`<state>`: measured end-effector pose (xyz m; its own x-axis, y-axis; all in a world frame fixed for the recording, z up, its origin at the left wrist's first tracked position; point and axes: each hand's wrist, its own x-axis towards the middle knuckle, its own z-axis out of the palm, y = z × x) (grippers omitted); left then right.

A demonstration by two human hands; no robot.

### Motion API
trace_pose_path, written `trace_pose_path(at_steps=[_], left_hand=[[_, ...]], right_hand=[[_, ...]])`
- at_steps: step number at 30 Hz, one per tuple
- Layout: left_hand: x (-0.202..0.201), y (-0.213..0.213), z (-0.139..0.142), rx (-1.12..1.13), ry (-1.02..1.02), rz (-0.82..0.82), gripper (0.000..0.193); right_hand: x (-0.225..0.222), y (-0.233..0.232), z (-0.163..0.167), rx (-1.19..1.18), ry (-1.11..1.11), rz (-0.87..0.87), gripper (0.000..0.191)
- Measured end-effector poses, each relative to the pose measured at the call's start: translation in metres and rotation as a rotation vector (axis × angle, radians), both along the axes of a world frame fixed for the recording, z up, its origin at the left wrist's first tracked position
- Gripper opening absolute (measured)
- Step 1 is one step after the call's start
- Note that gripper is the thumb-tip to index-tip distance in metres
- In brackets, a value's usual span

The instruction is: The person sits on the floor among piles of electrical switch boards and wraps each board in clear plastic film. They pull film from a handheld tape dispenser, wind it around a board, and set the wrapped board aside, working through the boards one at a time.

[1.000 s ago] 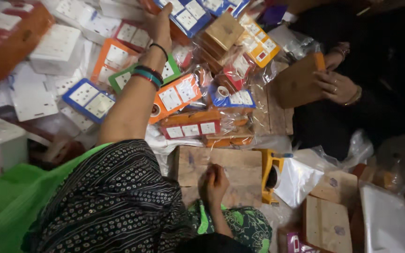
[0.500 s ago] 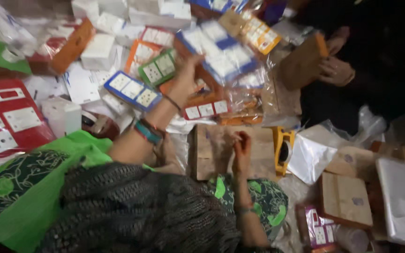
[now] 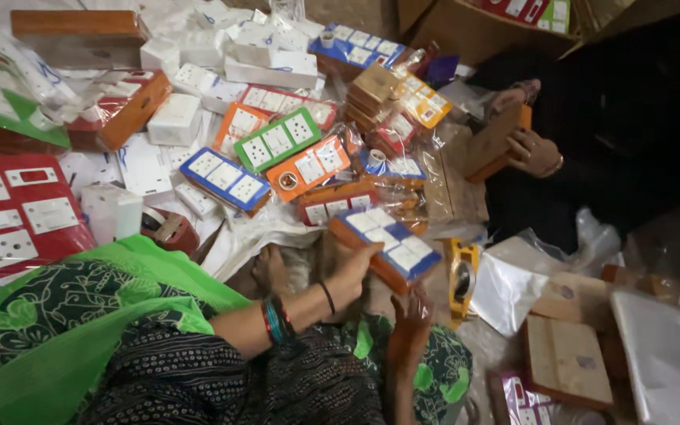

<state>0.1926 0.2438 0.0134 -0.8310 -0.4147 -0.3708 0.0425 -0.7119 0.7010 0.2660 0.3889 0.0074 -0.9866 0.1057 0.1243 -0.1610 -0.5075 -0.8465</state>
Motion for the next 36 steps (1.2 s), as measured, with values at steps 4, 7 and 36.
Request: trace_pose_path(at_steps=[4, 7, 36], left_hand=[[0.013, 0.011, -0.012, -0.098, -0.200, -0.069, 0.046], [0.021, 0.016, -0.012, -0.105, -0.183, -0.126, 0.050], [-0.014, -0.076, 0.029, -1.401, 0.403, -0.123, 0.019]], right_hand=[[0.017, 0.002, 0.010, 0.532, -0.010, -0.225, 0.032], [0.005, 0.012, 0.008, 0.367, -0.019, -0.285, 0.009], [-0.086, 0.091, 0.015, 0.054, -0.084, -0.298, 0.029]])
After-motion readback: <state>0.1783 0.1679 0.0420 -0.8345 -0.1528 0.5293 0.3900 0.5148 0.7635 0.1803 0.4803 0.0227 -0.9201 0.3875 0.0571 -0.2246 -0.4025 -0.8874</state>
